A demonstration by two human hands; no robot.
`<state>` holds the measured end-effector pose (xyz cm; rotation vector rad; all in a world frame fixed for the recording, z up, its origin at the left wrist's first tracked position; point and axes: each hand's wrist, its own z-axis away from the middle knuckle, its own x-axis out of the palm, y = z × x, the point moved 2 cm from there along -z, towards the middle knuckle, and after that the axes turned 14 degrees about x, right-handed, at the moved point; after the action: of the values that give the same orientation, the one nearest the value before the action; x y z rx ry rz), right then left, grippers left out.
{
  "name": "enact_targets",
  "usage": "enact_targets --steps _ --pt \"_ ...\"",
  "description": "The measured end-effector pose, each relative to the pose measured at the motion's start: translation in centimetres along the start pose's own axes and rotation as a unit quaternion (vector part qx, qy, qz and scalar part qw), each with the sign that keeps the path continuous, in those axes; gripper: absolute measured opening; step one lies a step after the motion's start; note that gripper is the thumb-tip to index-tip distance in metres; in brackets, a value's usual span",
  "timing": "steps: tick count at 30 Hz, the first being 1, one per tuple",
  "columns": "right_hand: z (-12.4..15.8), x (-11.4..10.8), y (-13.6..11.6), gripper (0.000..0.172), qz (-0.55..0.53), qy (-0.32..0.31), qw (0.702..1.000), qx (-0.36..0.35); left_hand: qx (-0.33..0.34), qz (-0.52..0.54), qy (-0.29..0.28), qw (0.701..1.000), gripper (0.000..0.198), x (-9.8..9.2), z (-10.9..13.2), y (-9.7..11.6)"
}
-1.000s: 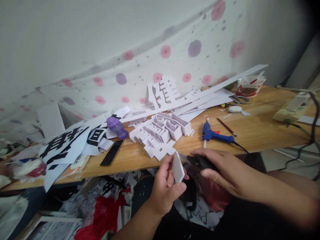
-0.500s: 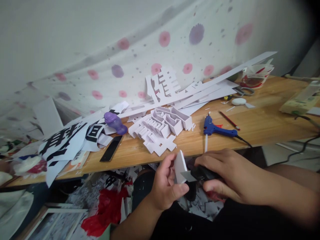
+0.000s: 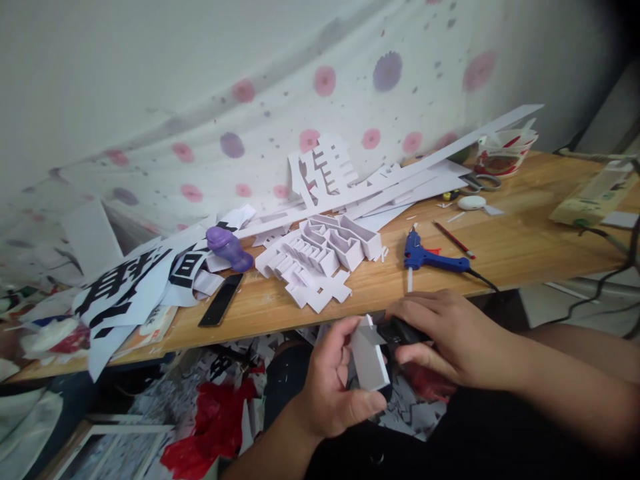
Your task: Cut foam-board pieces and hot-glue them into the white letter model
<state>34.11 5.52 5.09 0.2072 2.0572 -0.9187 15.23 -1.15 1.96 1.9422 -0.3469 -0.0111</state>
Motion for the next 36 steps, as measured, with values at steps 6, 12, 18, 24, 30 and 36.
enact_targets --steps 6,12,18,24,30,36 --pt "0.5 0.0 -0.9 0.047 -0.011 -0.021 0.999 -0.036 0.014 -0.023 0.010 1.000 0.065 -0.1 -0.4 0.7" --pt "0.2 0.1 -0.8 0.047 -0.018 -0.022 0.999 -0.033 0.023 0.011 0.003 1.000 0.062 -0.3 -0.2 0.6" --pt "0.0 -0.1 -0.5 0.052 -0.026 -0.025 0.999 -0.012 0.032 0.034 -0.009 0.999 0.064 -0.2 0.0 0.3" --pt "0.4 0.1 -1.0 0.047 -0.032 -0.023 0.999 -0.038 0.018 0.044 0.011 0.999 0.065 -0.3 0.0 0.6" --pt "0.0 0.3 -0.6 0.053 -0.044 -0.027 0.999 -0.018 -0.010 0.055 0.011 0.998 0.065 -0.5 0.5 0.4" --pt "-0.2 0.3 -0.3 0.054 -0.046 -0.030 0.998 0.003 0.005 0.067 -0.009 0.998 0.067 -0.4 0.5 0.3"
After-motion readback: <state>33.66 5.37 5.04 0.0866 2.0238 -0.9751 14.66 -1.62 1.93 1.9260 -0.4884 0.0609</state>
